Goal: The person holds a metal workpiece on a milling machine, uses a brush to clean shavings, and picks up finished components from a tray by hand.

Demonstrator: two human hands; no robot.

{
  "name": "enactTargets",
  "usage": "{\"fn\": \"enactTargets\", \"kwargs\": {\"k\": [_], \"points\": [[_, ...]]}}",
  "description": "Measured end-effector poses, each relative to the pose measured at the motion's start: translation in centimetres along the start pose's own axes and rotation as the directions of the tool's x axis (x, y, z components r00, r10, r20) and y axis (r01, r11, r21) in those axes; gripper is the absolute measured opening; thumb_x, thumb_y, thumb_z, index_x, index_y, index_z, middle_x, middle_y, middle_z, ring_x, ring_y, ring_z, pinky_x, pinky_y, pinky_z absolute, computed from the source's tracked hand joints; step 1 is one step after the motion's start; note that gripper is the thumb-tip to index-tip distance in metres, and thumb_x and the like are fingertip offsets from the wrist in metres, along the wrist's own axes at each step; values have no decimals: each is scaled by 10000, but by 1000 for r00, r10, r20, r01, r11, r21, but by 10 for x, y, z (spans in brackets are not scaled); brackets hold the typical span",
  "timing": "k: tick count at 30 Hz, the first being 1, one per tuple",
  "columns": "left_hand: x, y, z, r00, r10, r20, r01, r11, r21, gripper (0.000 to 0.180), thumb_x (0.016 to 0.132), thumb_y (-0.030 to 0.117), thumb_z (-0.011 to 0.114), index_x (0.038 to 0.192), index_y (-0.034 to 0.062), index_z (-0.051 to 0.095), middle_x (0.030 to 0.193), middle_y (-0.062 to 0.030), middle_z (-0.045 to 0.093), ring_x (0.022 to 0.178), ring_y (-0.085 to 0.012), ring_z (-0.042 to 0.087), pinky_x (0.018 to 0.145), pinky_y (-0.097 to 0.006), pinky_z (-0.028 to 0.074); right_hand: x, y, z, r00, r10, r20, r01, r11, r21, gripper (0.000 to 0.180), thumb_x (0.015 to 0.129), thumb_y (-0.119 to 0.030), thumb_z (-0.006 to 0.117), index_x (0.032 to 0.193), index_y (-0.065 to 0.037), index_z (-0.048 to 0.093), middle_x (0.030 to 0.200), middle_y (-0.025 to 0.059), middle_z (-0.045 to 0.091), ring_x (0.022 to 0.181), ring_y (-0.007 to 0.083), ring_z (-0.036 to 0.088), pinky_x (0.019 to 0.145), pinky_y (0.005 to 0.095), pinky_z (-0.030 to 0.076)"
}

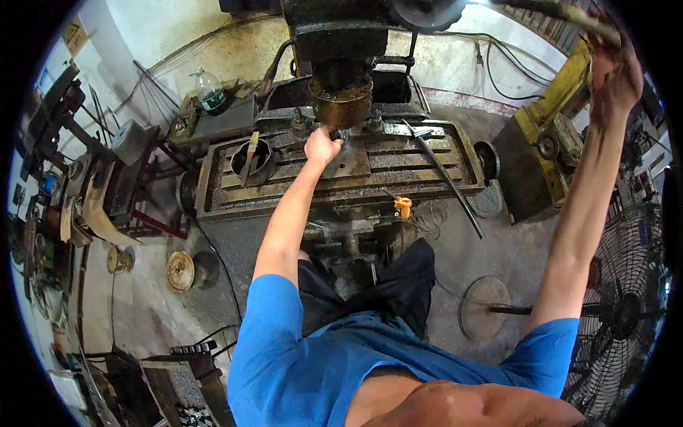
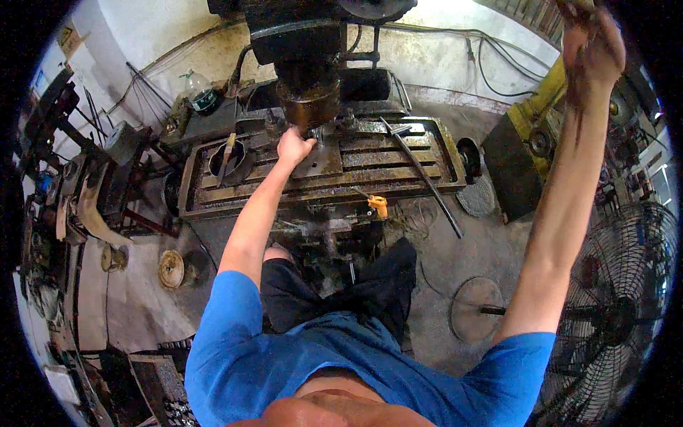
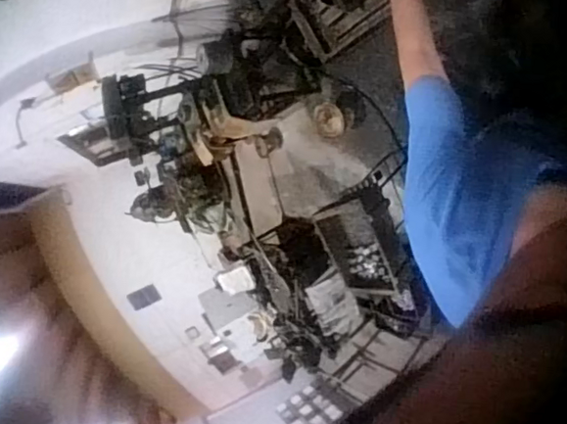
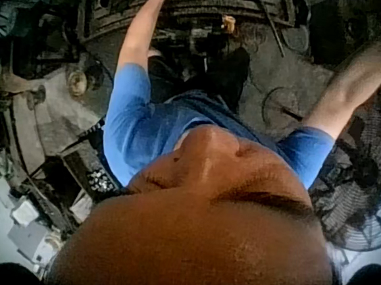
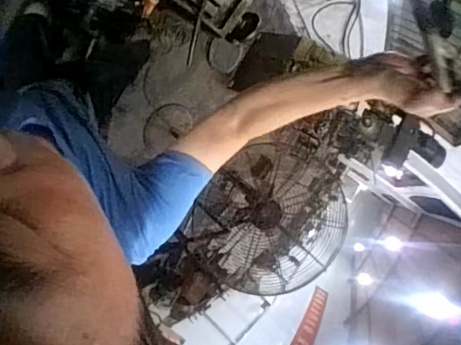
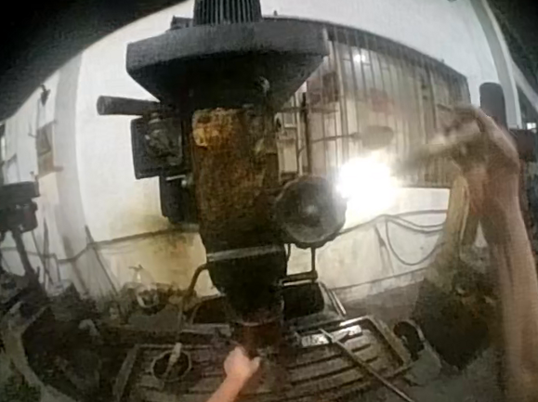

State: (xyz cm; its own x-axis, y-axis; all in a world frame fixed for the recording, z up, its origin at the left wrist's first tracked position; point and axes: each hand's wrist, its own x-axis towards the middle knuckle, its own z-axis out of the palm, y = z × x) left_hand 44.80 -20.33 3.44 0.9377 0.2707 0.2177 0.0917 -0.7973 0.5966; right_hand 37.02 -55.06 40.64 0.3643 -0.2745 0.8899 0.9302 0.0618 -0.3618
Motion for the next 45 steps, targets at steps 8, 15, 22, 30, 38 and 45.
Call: {"fn": "enactTargets", "kwargs": {"k": [8,15,22,30,38,45], "points": [[7,-1,10,999,-26,38,25,999,36,368,627,305,725,772,-15,615,810,-195,628,807,-334,607,706,-420,479,-106,26,-65,964,-120,239,98,990,104,428,761,-373,497,884,33,553,690,44,432,868,272,521,983,634,231],[1,-5,11,993,-7,-117,9,1000,18,338,626,307,730,666,-9,617,765,-192,627,760,-343,611,657,-423,486,-114,32,-56,971,-86,222,82,996,29,257,672,-144,409,776,57,530,686,67,448,832,277,526,970,623,264],[6,0,11,999,-18,-45,20,999,43,356,629,322,732,651,-14,615,762,-186,630,744,-333,617,651,-412,492,-133,34,-58,978,-72,194,68,997,26,209,657,-164,485,749,21,517,699,81,473,822,250,515,996,590,239],[-13,-11,-26,985,84,152,-29,942,-334,391,721,210,663,1030,-10,569,711,-175,625,549,-260,609,570,-378,469,-152,34,-60,990,-11,138,1,997,76,230,657,-167,477,758,35,522,716,96,483,853,243,516,1031,552,211],[-115,-81,-123,960,70,271,102,814,-571,369,800,94,610,1128,-39,509,634,-54,586,478,-91,519,402,-231,402,-165,36,-59,994,11,105,-25,991,132,255,590,-79,394,762,48,533,708,96,480,857,252,517,1045,548,183],[-216,-170,-222,979,-190,75,203,869,-451,300,802,55,598,1078,-48,540,673,-50,586,527,-85,525,456,-224,422,-174,48,-72,995,7,104,-29,977,213,276,578,-56,385,759,49,566,699,109,507,861,271,535,1047,546,177]]}}
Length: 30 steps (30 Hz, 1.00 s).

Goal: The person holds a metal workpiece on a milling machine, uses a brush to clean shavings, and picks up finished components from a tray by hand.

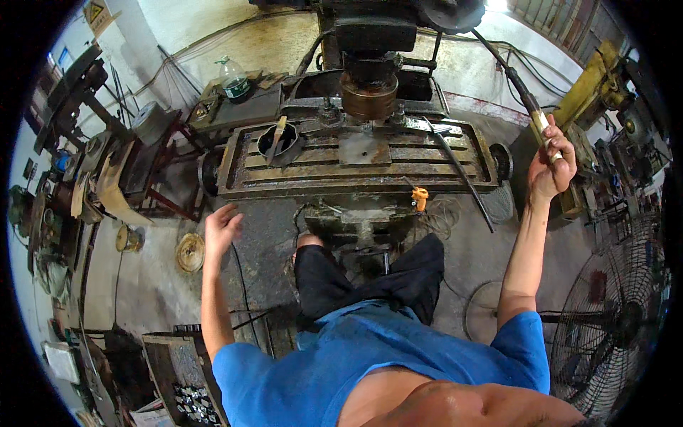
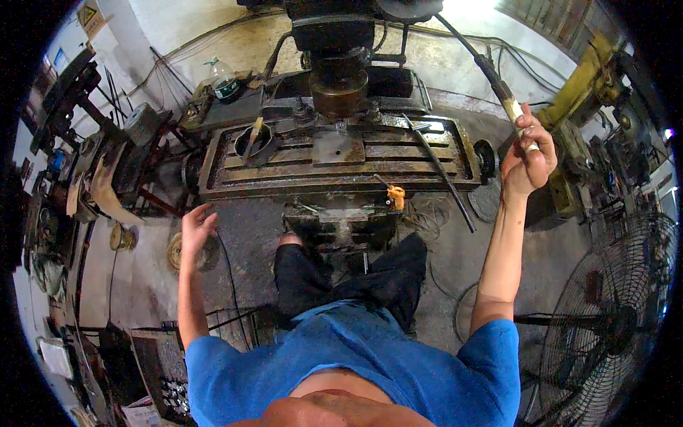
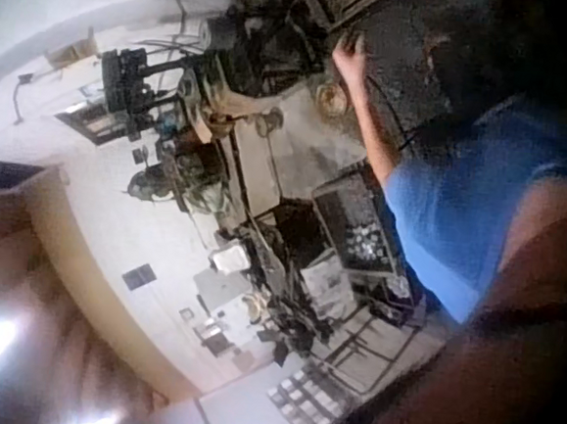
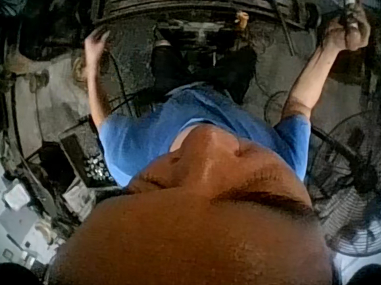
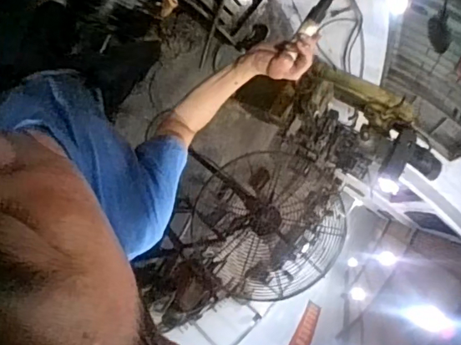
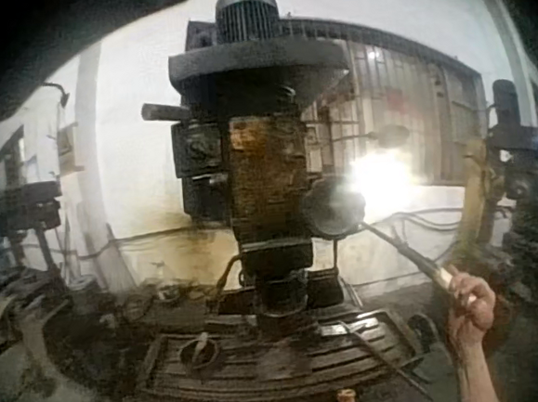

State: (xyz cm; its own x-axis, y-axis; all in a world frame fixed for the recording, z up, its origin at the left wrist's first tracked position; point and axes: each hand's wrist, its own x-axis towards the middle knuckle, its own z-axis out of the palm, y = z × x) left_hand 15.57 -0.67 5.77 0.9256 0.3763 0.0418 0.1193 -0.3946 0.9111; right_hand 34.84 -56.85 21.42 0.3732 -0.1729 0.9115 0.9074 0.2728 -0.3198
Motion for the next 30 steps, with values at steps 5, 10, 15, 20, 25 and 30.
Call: {"fn": "enactTargets", "kwargs": {"k": [5,10,15,20,25,30], "points": [[-45,-27,-66,960,-66,-273,42,995,-94,264,820,49,574,1056,-68,551,650,-60,580,501,-94,521,434,-241,424,-7,6,-7,1000,5,12,-5,1000,4,276,570,-44,396,761,45,574,729,135,541,872,275,540,1049,542,176],[-78,-50,-114,901,-35,-431,44,999,12,298,837,155,586,1046,-56,563,679,-69,589,537,-116,544,474,-243,440,-14,13,-10,1000,-4,8,4,1000,10,270,561,-38,394,745,47,571,739,152,554,872,276,541,1048,539,180],[-115,-89,-158,821,-161,-547,115,986,-118,324,822,192,617,1028,-52,562,645,-58,560,543,-116,543,465,-248,460,-20,17,-11,1000,11,-6,-11,1000,11,265,559,-44,395,734,44,574,737,159,562,866,279,544,1047,539,183],[-180,-116,-198,714,-241,-657,213,969,-124,295,821,175,614,1002,-54,579,684,-69,575,538,-106,533,442,-243,463,-18,23,-23,992,105,-69,-109,993,-44,266,557,-20,426,761,73,568,908,251,590,954,337,545,1000,503,298],[-283,-163,-242,617,-228,-754,391,919,42,290,796,168,634,979,-54,598,734,-58,591,546,-96,503,454,-244,432,2,15,-71,929,362,76,-352,929,-119,326,739,-87,459,999,93,539,1176,242,490,1112,340,463,977,450,342],[-407,-182,-260,309,-340,-888,590,801,-101,303,768,134,640,962,-91,586,722,-115,625,477,-146,571,421,-264,468,7,9,-60,990,85,110,-44,943,-331,536,813,-336,499,1117,105,511,1193,230,501,1105,322,477,965,415,333]]}}
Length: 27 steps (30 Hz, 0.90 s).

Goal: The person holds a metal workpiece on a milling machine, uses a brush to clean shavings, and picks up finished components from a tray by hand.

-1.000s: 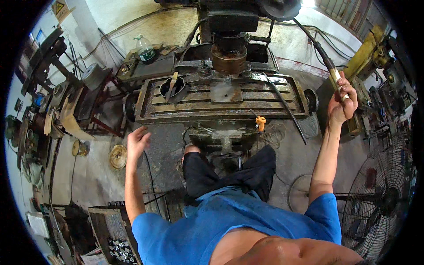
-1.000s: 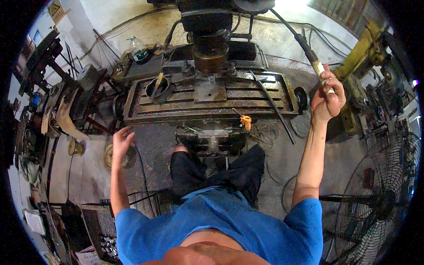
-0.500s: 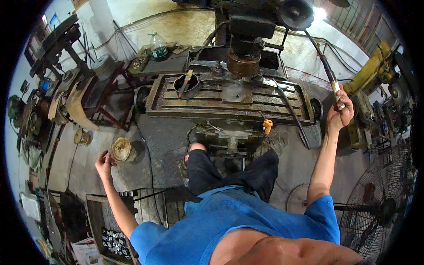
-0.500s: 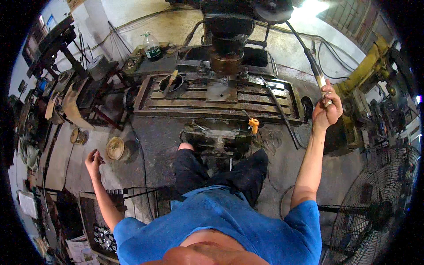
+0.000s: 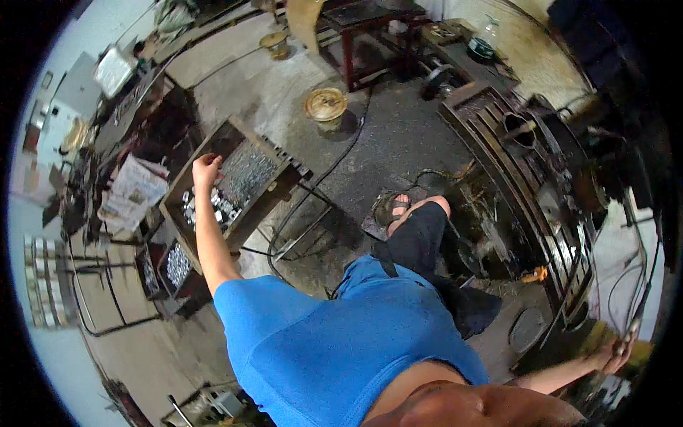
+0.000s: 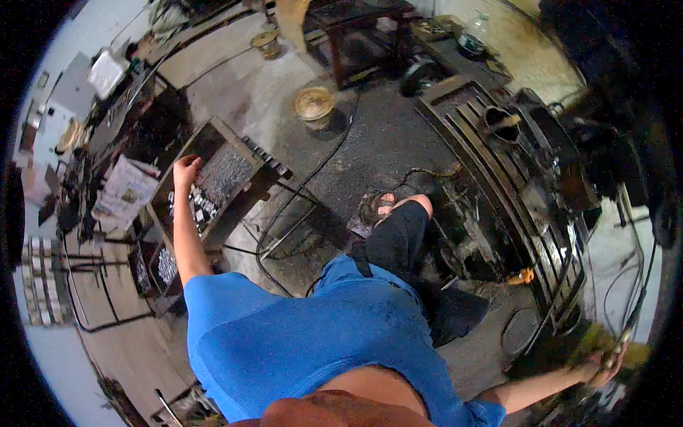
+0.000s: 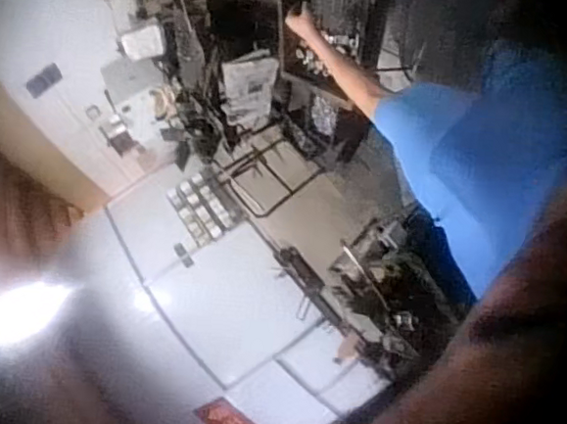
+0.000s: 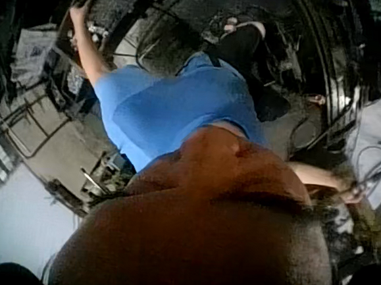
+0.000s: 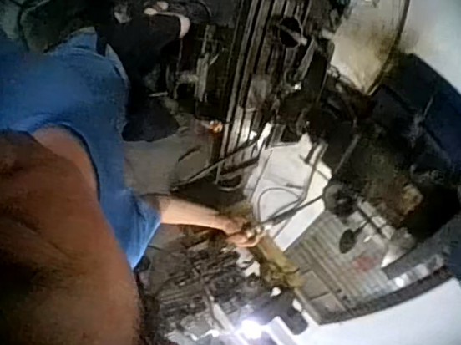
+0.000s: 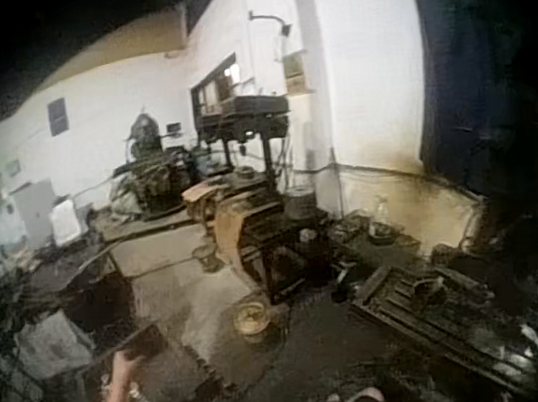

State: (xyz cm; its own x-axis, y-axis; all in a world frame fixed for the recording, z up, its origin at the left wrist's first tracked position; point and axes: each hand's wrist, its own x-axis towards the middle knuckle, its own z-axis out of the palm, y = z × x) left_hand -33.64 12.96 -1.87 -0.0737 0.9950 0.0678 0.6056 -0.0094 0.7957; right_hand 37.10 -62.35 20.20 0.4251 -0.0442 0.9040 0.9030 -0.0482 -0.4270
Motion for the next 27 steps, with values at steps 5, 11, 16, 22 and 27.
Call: {"fn": "enactTargets", "kwargs": {"k": [5,11,16,22,27], "points": [[-15,-85,-35,974,-226,-22,227,962,150,378,712,143,667,1033,-42,589,797,-156,643,471,-196,610,471,-291,497,32,30,-27,994,-53,93,81,939,-336,405,818,-208,438,1090,74,541,1146,209,538,1034,285,521,813,372,427],[-32,-61,-17,958,-237,-161,273,585,763,363,657,270,631,975,95,616,977,-137,632,932,-295,602,770,-395,482,70,39,-52,982,-79,170,146,895,-422,397,864,-232,371,1120,24,534,1090,164,565,937,234,539,824,362,437],[-6,-63,15,974,-211,-82,176,481,859,231,734,215,537,922,101,609,973,-148,625,913,-308,604,744,-423,485,68,-3,-34,990,144,-7,-132,885,-447,412,887,-276,345,1157,-5,499,1174,122,517,1069,234,467,895,367,395],[2,-140,14,974,-113,-195,225,510,830,265,734,328,604,897,120,583,873,-118,637,772,-313,628,616,-427,507,88,-30,10,830,497,-254,-537,835,-123,419,900,-284,298,1206,-50,464,1323,83,412,1210,236,365,974,403,312],[21,-117,36,993,79,-85,38,470,882,254,645,210,572,848,58,586,828,-171,629,772,-362,615,659,-470,491,113,-51,-1,1000,9,-27,-13,989,-150,244,900,-58,420,1084,72,513,1087,186,573,1002,290,563,870,361,441]]}}
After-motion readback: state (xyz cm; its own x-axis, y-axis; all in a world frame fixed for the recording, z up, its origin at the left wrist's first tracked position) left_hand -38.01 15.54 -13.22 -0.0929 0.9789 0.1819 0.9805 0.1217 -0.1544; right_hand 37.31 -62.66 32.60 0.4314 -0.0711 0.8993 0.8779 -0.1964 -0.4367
